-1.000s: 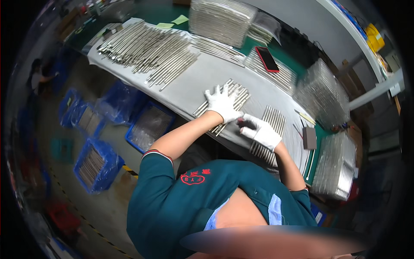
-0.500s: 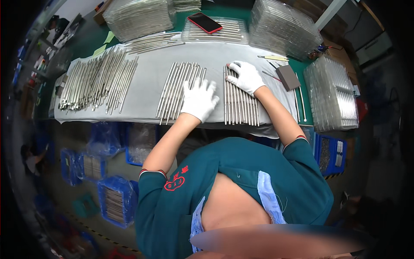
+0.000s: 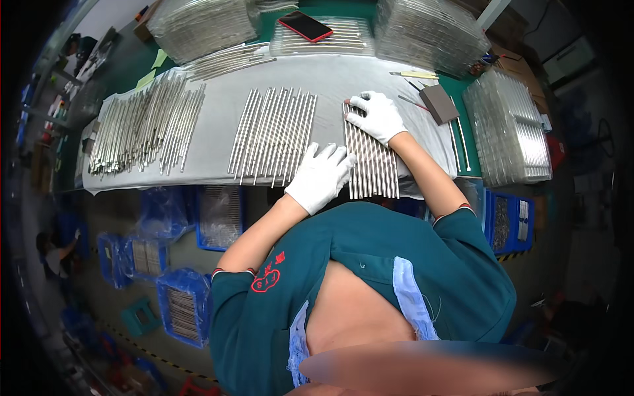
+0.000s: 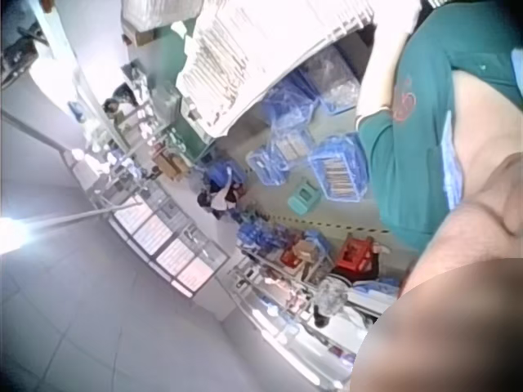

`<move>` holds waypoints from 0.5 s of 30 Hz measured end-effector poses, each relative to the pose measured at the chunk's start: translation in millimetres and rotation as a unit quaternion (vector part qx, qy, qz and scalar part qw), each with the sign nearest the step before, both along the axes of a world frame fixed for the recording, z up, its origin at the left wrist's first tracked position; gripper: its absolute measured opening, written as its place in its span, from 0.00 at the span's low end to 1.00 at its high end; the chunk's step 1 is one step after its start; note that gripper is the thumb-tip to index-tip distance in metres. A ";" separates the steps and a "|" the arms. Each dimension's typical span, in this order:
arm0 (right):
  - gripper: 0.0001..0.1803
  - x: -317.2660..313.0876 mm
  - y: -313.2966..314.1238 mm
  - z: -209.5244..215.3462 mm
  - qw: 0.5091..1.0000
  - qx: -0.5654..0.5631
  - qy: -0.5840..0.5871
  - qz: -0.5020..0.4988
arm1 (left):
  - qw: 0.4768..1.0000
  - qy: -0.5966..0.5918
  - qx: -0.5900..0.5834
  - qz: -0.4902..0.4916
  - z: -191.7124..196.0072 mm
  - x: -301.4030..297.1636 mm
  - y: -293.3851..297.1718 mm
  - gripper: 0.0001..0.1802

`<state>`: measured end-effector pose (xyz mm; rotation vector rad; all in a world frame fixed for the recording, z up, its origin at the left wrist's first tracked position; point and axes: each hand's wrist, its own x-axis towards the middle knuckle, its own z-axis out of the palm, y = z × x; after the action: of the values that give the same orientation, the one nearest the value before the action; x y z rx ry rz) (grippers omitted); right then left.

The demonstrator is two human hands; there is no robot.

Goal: Aligning and arranging thin metal rods on a production workbench using a handheld alignment block.

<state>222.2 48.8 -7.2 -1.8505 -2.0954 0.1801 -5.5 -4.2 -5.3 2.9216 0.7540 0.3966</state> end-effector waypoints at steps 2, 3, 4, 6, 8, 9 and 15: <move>0.26 2.1 -8.1 6.8 0.999 0.016 0.020 0.022 | 0.999 0.034 -0.012 -0.022 9.1 -3.4 3.7 0.29; 0.28 4.9 -13.3 9.3 0.998 0.033 0.041 0.043 | 0.999 0.033 -0.013 -0.026 10.4 -2.1 1.0 0.29; 0.31 13.8 -19.1 4.6 0.995 0.083 -0.004 0.051 | 0.999 0.028 -0.021 -0.026 12.3 -1.9 -1.8 0.32; 0.32 35.2 -35.9 15.8 0.996 0.043 -0.005 0.075 | 0.997 0.007 -0.070 -0.030 5.4 1.3 -3.9 0.42; 0.38 59.5 -58.5 33.1 0.987 -0.042 -0.063 0.144 | 0.999 -0.003 -0.044 -0.031 -5.7 10.6 -5.9 0.39; 0.40 68.6 -69.8 36.9 0.972 -0.066 -0.123 0.188 | 0.999 -0.012 -0.017 -0.033 -11.8 16.5 -5.9 0.36; 0.39 38.2 -122.3 10.7 0.976 -0.031 -0.194 0.094 | 0.990 -0.102 0.012 -0.099 -35.4 46.1 -3.7 0.33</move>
<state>260.5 -73.5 3.5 -1.8388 -2.5553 -0.0802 40.6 -8.0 -40.7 2.8815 0.4307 0.6734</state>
